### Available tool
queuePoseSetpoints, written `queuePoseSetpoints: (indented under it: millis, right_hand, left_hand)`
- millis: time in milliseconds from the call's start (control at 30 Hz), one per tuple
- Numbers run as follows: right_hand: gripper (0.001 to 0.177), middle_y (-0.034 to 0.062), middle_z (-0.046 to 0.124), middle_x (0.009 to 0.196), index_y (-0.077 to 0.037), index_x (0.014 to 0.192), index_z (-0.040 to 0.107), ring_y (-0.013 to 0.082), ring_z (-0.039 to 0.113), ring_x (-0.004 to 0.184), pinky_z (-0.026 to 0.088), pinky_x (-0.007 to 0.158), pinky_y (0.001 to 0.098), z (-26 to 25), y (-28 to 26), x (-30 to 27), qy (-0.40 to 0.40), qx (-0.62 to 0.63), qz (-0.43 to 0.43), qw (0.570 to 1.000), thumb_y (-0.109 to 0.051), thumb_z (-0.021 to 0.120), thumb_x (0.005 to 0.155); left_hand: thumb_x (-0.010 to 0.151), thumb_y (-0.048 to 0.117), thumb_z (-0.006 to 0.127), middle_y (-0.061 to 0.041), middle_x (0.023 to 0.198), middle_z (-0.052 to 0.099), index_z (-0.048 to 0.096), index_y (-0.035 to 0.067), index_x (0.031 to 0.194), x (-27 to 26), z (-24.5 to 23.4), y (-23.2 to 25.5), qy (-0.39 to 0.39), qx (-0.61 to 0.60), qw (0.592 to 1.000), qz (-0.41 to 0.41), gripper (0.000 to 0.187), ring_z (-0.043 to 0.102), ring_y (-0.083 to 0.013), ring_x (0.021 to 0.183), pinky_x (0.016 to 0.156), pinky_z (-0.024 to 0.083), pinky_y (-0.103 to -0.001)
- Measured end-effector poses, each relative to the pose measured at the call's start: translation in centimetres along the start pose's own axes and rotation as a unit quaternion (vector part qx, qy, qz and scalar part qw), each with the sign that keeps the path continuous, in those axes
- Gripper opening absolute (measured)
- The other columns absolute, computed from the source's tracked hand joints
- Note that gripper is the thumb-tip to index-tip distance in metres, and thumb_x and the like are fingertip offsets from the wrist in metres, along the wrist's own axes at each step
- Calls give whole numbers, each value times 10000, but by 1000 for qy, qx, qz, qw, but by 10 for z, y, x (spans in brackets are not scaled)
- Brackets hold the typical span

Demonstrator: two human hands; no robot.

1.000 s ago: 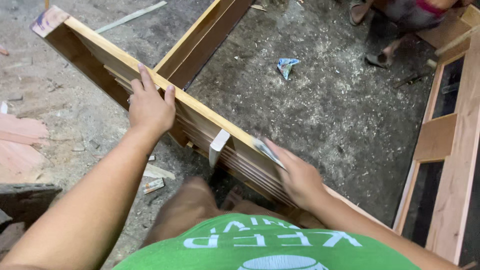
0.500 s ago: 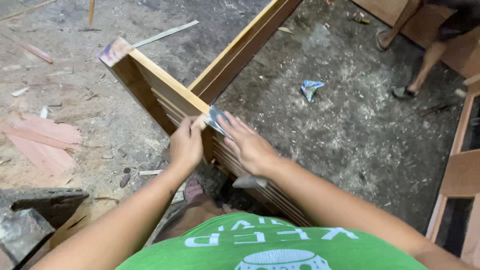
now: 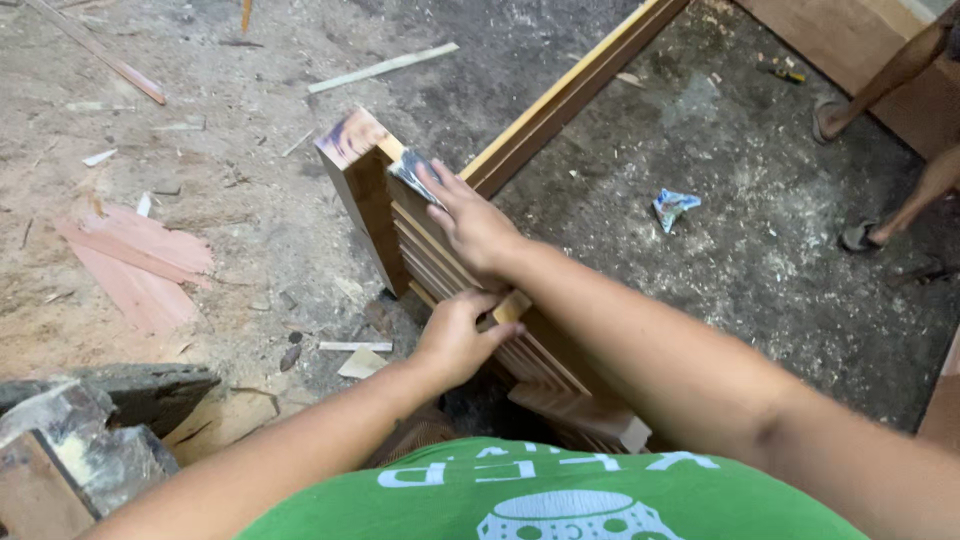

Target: The person sands the edges and corners of a wooden bed frame using a handheld piece of sandpaper, moving along the slats and the outer frame components.

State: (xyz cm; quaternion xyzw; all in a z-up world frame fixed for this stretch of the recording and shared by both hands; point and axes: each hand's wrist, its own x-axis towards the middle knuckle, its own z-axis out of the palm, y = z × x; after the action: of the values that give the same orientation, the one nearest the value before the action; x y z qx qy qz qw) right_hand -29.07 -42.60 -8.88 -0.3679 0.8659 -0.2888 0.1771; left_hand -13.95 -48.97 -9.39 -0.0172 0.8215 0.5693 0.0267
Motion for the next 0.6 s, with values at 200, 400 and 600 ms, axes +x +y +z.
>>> queuePoseSetpoints:
  millis: [200,400,600]
  right_hand:
    - [643,86,195,1710,-282,1600,303,354,223,1560,245,1254,485,-32,-15,-120,-15,-90,48,995,-193,567,1021]
    - [740,23,103,1719,-334,1629,187,296,164,1566,147,1260,481,3,-25,-22,-19,-199,72,977,-128,465,974]
    - [604,30,132,1722,-349,1622,189,317,232,1550,229,1256,412,7,-23,48,-4,-71,34,997,-233,453,1091]
  left_hand:
    - [823,184,813,-177,1022,700,721,-1,1044,23,-89,-42,198,113,972,-56,303,678,-317,941,820,546,-418]
    - [946,132,710,-275,1202,642,601,-49,1302,101,-167,-92,342,128,925,101,415,634,-396,1107,961,492,-470]
    - [991,183,706,-136,1127,752,686,70,1255,134,-169,-112,244,50,966,-72,289,717,-258,1022,892,541,-374]
